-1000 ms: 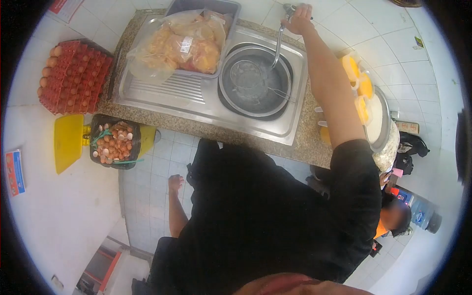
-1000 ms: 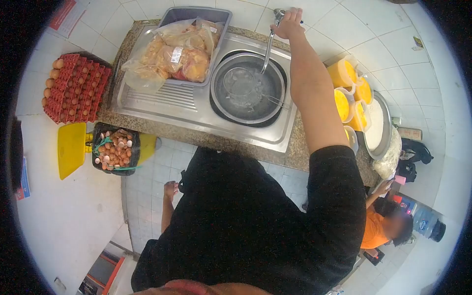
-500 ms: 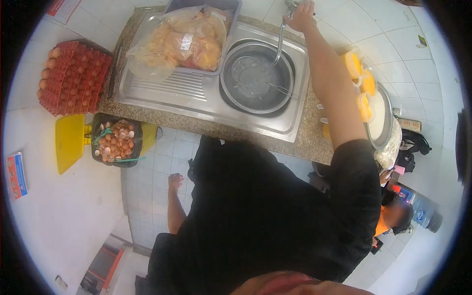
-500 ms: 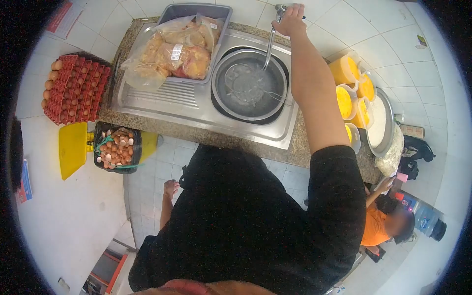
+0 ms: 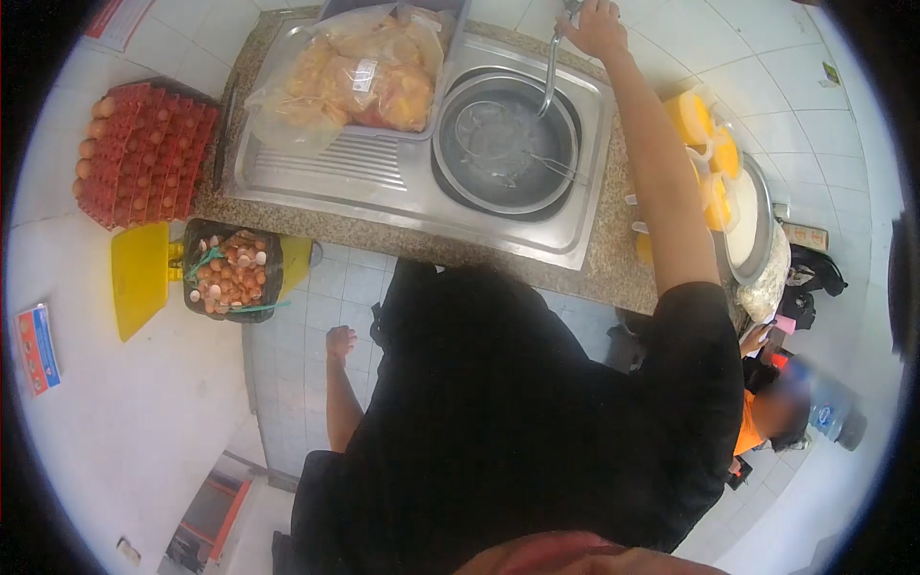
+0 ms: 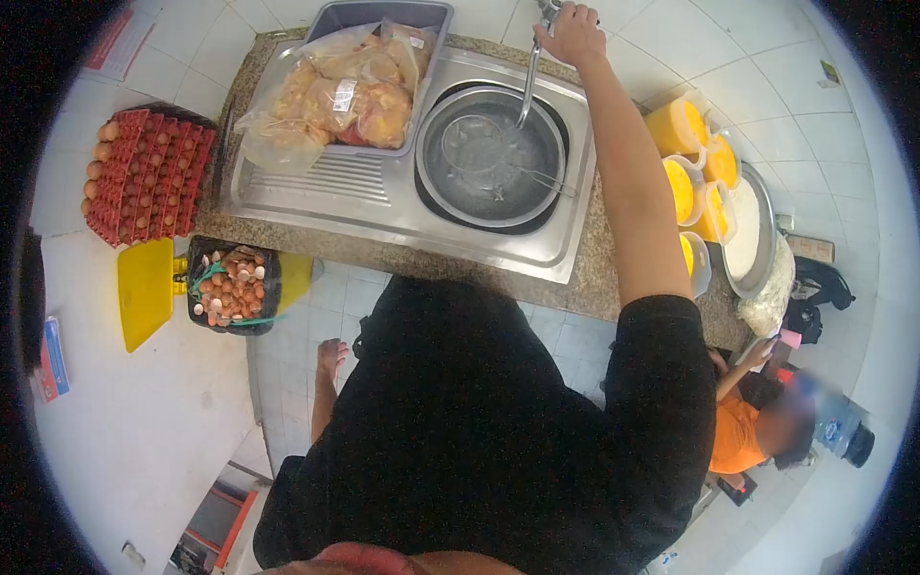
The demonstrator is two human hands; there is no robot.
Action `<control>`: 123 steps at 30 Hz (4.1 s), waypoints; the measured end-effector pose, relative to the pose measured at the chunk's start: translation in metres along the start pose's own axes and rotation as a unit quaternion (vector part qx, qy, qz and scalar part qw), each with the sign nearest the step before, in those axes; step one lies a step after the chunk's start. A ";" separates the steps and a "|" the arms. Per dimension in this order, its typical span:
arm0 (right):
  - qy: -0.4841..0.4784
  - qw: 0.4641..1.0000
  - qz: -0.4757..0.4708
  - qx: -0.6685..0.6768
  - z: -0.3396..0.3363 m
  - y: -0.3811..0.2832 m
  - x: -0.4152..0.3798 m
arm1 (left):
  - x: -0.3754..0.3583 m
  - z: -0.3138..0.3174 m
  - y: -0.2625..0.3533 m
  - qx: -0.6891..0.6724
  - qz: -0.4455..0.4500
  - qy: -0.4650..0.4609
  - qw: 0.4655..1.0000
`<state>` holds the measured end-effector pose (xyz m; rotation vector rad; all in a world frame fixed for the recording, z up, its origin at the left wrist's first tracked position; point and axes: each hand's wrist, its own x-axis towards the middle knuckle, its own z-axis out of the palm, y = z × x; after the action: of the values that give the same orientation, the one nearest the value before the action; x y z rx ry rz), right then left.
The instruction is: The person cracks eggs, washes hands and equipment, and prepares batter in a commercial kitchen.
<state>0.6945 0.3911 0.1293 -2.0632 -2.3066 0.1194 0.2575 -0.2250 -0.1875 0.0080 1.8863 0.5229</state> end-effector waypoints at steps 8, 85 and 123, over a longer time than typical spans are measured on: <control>0.143 0.987 -0.075 -0.008 0.039 0.028 0.017 | 0.004 0.005 0.018 -0.006 0.031 -0.003 1.000; -0.029 0.992 0.040 0.119 0.243 0.093 -0.067 | -0.025 0.321 0.295 0.308 0.392 0.048 0.866; 0.116 0.977 -0.151 0.098 0.064 -0.078 -0.367 | -0.248 0.057 0.041 -0.102 0.497 0.154 0.848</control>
<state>0.6527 0.0157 0.0794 -1.5282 -2.3219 0.0856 0.3920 -0.2309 0.0327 0.8465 2.0230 1.4984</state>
